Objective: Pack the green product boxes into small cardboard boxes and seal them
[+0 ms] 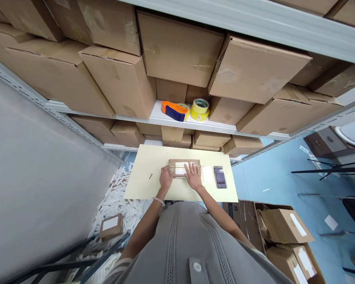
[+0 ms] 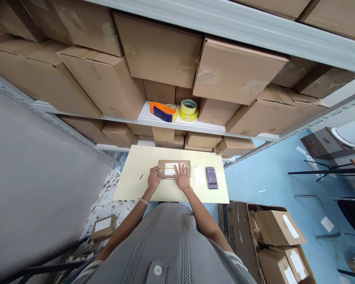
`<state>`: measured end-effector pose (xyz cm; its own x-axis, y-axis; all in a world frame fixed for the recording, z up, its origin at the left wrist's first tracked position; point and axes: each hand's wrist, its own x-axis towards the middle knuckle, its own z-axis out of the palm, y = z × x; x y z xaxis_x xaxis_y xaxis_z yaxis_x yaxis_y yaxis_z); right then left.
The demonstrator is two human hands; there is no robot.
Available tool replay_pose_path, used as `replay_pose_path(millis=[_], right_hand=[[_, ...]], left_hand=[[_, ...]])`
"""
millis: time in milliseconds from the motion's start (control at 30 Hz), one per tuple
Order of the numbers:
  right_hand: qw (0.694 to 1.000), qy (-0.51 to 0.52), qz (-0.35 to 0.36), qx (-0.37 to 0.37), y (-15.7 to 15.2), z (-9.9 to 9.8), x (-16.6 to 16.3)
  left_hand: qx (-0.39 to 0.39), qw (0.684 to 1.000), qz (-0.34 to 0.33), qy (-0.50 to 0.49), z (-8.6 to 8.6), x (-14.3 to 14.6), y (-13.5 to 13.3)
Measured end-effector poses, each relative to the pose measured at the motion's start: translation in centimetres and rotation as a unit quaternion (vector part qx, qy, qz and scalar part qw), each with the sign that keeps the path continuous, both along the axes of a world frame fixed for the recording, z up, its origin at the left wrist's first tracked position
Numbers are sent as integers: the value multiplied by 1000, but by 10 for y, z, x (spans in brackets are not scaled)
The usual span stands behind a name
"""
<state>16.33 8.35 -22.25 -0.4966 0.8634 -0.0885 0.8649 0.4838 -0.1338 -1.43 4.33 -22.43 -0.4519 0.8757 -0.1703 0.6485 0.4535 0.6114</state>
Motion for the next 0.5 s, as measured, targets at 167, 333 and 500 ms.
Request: replay_pose_path(millis=[167, 333, 500], right_hand=[[998, -3, -35, 43, -6, -15, -9], [998, 34, -26, 46, -4, -16, -6], [988, 110, -96, 54, -3, -11, 6]], left_hand=[[21, 999, -32, 31, 2, -16, 16], [76, 990, -97, 75, 14, -2, 16], [124, 944, -296, 81, 6, 45, 8]])
